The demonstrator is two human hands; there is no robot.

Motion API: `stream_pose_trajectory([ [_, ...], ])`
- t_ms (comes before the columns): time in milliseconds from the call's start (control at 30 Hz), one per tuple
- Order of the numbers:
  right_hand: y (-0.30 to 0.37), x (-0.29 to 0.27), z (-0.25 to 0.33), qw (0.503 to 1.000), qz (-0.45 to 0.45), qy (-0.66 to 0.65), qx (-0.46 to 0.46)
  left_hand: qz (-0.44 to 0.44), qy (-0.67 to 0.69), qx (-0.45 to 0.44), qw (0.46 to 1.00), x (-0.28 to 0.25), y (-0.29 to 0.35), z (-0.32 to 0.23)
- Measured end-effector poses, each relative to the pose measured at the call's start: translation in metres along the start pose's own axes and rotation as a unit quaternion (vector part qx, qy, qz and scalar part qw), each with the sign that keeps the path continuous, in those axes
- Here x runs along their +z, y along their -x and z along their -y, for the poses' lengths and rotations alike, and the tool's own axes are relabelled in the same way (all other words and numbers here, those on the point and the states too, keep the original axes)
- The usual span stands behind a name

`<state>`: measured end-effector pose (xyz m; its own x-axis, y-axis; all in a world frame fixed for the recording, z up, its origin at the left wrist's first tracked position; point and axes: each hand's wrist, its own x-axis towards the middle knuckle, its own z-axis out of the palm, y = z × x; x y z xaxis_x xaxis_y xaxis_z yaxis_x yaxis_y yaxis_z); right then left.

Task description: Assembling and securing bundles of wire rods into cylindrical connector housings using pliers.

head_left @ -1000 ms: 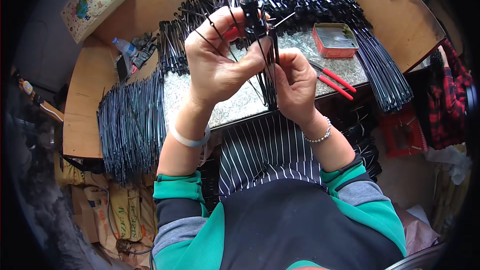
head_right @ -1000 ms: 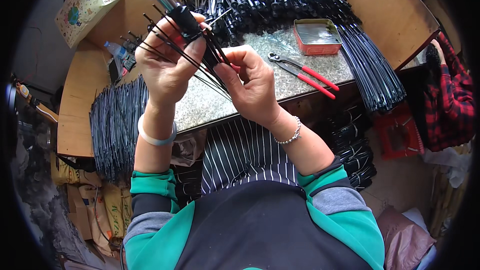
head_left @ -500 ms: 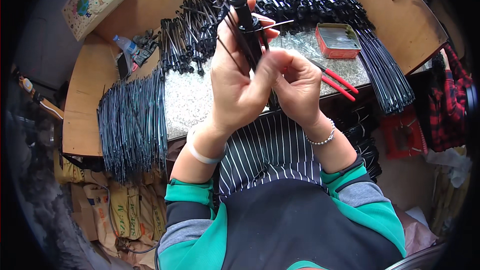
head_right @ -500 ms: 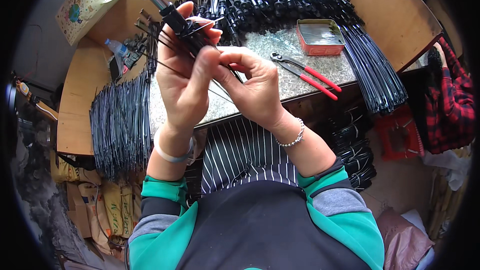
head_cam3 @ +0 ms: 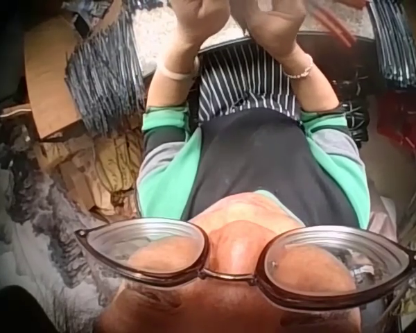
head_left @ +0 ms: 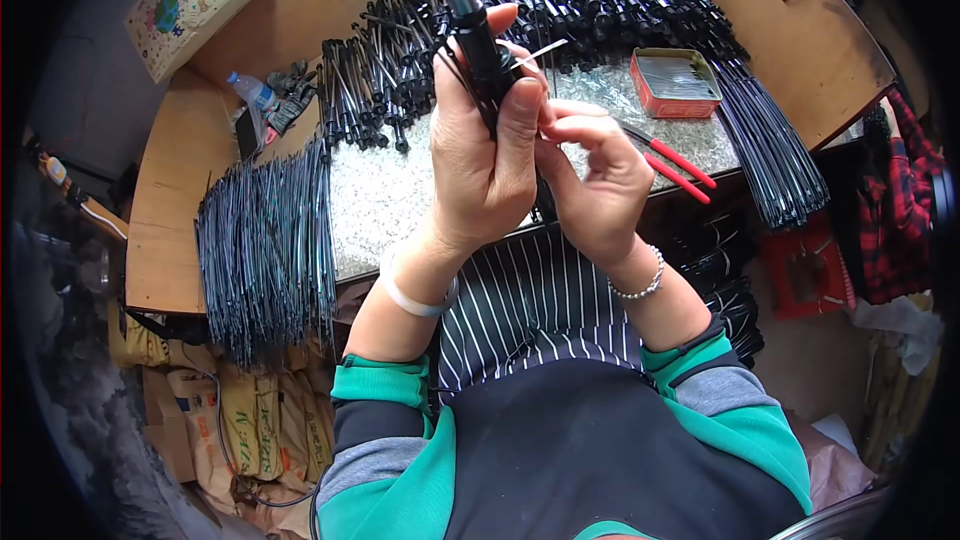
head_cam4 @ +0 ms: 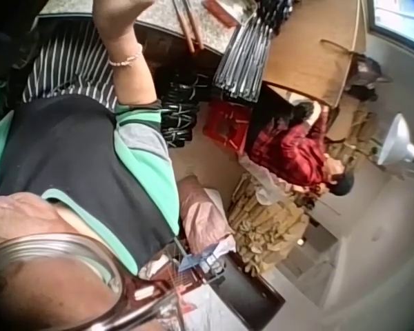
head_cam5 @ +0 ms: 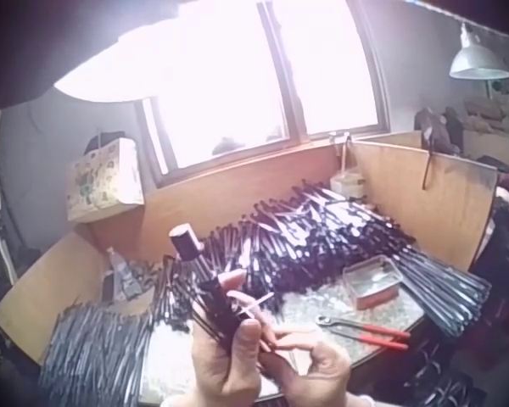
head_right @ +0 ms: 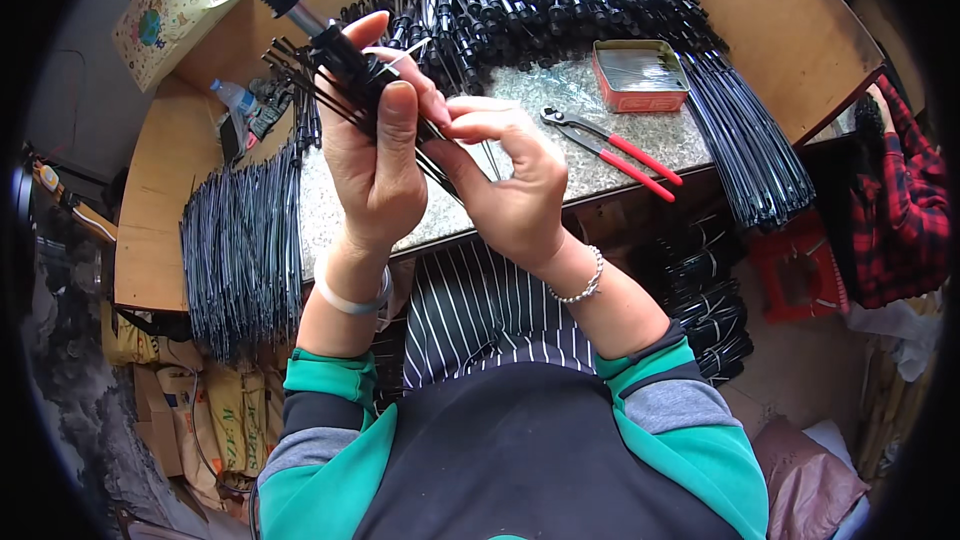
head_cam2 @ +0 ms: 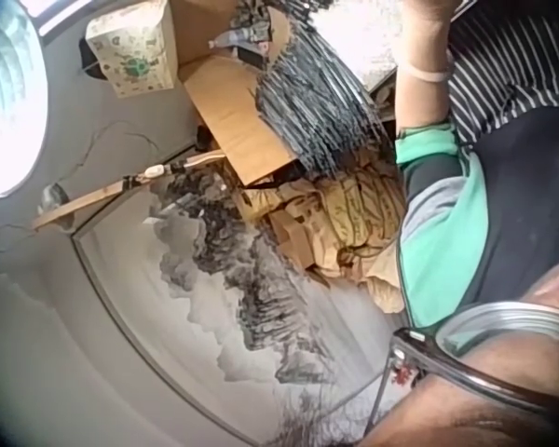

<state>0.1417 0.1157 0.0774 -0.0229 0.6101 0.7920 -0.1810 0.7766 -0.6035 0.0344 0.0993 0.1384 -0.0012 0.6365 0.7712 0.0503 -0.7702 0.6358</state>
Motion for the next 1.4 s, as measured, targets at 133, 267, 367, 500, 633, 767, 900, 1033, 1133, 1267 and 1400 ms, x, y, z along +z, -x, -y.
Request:
stream_pose_trajectory([
  [133, 0.021, 0.003, -0.008, 0.998, -0.011, -0.002, 0.063, -0.035, 0.017, 0.003, 0.999, 0.0, 0.009, -0.003],
  [267, 0.081, -0.021, -0.016, 0.881, 0.296, -0.163, 0.332, -0.085, 0.061, -0.029, 0.994, 0.008, 0.031, -0.014],
  [367, 0.104, -0.021, -0.005, 0.923, 0.238, -0.12, 0.277, 0.0, 0.193, -0.127, 0.973, -0.001, 0.059, -0.012],
  [500, 0.129, -0.025, -0.008, 0.927, 0.225, -0.112, 0.279, 0.023, 0.175, -0.248, 0.953, -0.006, 0.102, -0.004],
  [633, 0.107, -0.025, -0.006, 0.987, 0.101, 0.117, 0.04, -0.049, 0.074, -0.256, 0.963, 0.004, 0.128, 0.008],
  [767, 0.071, -0.018, 0.021, 0.944, 0.142, 0.28, -0.1, -0.087, 0.01, -0.2, 0.976, 0.01, 0.145, 0.024],
  [900, 0.082, -0.02, 0.021, 0.935, 0.18, 0.287, -0.101, -0.046, -0.063, -0.189, 0.979, -0.001, 0.155, 0.031],
  [1033, 0.097, -0.07, -0.036, 0.911, 0.151, 0.382, 0.042, -0.143, 0.006, -0.306, 0.941, -0.038, 0.159, 0.032],
  [1133, 0.099, -0.109, -0.084, 0.79, 0.185, 0.585, 0.014, -0.142, -0.016, -0.307, 0.941, -0.052, 0.166, 0.03],
  [1267, 0.099, -0.114, -0.091, 0.783, 0.243, 0.57, 0.061, -0.146, -0.013, -0.314, 0.938, -0.059, 0.171, 0.035],
  [1400, 0.094, -0.097, -0.058, 0.859, 0.252, 0.396, 0.202, -0.146, -0.041, -0.318, 0.936, -0.071, 0.175, 0.046],
])
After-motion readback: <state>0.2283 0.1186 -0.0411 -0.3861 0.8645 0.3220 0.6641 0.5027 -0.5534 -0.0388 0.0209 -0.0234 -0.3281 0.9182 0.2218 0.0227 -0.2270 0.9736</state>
